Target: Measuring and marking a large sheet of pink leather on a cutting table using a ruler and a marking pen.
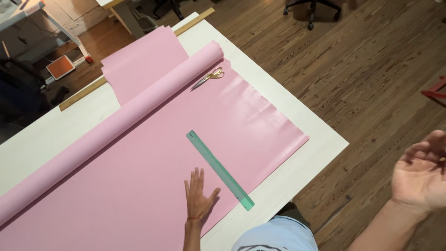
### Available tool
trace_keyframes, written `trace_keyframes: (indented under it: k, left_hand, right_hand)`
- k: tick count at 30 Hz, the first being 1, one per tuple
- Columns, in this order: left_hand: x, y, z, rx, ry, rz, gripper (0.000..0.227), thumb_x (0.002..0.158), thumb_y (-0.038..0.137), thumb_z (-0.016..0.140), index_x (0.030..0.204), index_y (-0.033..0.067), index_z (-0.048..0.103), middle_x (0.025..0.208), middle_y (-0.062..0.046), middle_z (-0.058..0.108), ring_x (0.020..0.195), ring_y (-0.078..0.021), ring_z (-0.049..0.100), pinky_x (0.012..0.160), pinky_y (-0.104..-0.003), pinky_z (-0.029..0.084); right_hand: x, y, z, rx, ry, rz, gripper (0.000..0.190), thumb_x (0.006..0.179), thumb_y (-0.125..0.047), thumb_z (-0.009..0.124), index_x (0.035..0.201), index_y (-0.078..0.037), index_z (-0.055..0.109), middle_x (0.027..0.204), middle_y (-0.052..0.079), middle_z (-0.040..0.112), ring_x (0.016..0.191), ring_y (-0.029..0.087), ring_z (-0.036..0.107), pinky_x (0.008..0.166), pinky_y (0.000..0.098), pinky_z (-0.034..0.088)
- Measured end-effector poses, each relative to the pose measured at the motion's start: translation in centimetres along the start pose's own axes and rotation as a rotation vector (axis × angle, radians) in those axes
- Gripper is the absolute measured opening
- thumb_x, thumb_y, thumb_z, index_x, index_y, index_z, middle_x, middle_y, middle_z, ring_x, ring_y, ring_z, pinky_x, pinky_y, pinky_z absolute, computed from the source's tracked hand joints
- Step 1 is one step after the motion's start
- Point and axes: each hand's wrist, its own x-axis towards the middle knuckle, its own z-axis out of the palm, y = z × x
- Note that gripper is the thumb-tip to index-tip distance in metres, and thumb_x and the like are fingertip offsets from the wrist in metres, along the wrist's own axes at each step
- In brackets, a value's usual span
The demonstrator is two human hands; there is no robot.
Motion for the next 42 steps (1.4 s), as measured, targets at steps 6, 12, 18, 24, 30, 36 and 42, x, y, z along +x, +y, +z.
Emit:
trace_keyframes:
  k: [6,12,18,24,30,36,42]
  left_hand:
    - [-1.1,0.8,-3.8,-0.717,0.185,-0.350,0.090,0.090,0.060,0.048,0.163,0.0197,0.015,0.171,-0.003,0.018,0.156,-0.0220,0.015,0.125,-0.045,0.015]
    - [-0.5,-0.4,-2.2,-1.213,0.530,-0.007,0.083,0.105,0.060,0.034,0.165,0.0105,0.005,0.174,-0.015,0.012,0.161,-0.0281,0.012,0.130,-0.045,0.012]
    - [-0.2,-1.1,0.9,-1.272,0.499,-0.037,0.083,0.104,0.061,0.034,0.166,0.0138,0.004,0.174,-0.013,0.012,0.161,-0.0281,0.011,0.129,-0.045,0.011]
    - [1.3,2.6,-2.5,-0.552,0.215,-0.290,0.096,0.086,0.057,0.062,0.163,0.0200,0.017,0.172,-0.006,0.017,0.156,-0.0251,0.013,0.126,-0.047,0.017]
    - [5.9,1.2,-3.2,-0.024,0.120,-0.035,0.098,0.084,0.057,0.071,0.159,0.0118,0.028,0.168,-0.012,0.016,0.157,-0.0263,0.011,0.126,-0.052,0.001]
    - [10.3,-2.2,-1.1,0.110,0.114,0.006,0.086,0.089,0.060,0.063,0.156,0.0146,0.035,0.169,-0.009,0.022,0.158,-0.0229,0.014,0.128,-0.053,-0.002]
    - [11.5,-4.2,1.6,0.255,0.148,0.068,0.082,0.094,0.067,0.049,0.157,0.0155,0.036,0.167,-0.003,0.026,0.155,-0.0218,0.016,0.126,-0.056,-0.003]
  right_hand:
    - [-6.6,7.7,6.8,0.042,0.089,0.559,0.023,0.117,-0.016,0.052,0.123,-0.003,0.070,0.132,0.012,0.071,0.125,0.023,0.066,0.101,0.0349,0.054]
    - [-7.8,11.5,2.7,0.078,0.072,0.769,0.026,0.114,-0.022,0.048,0.107,-0.002,0.063,0.139,0.016,0.067,0.130,0.031,0.062,0.104,0.0429,0.052]
    - [-6.2,9.4,2.5,0.002,0.059,0.666,0.026,0.116,-0.023,0.049,0.109,-0.004,0.065,0.138,0.012,0.067,0.129,0.028,0.061,0.100,0.0412,0.054]
    - [-7.7,9.6,-0.3,-0.167,0.111,0.675,0.024,0.115,-0.024,0.055,0.107,-0.004,0.067,0.098,0.008,0.067,0.094,0.020,0.061,0.084,0.0325,0.054]
    - [-10.1,14.5,-3.9,-0.691,-0.277,0.830,0.041,0.106,-0.039,0.048,0.092,-0.004,0.063,0.083,0.014,0.069,0.083,0.028,0.070,0.075,0.0426,0.059]
    - [-13.8,19.1,-5.2,-1.472,-1.054,0.733,0.055,0.077,-0.022,0.089,0.121,-0.006,0.060,0.109,0.003,0.074,0.095,0.025,0.069,0.083,0.0410,0.059]
    - [-14.4,22.5,-6.9,-1.345,-1.764,0.220,0.062,0.076,-0.036,0.087,0.120,-0.006,0.055,0.120,0.012,0.061,0.114,0.031,0.058,0.109,0.0465,0.040]
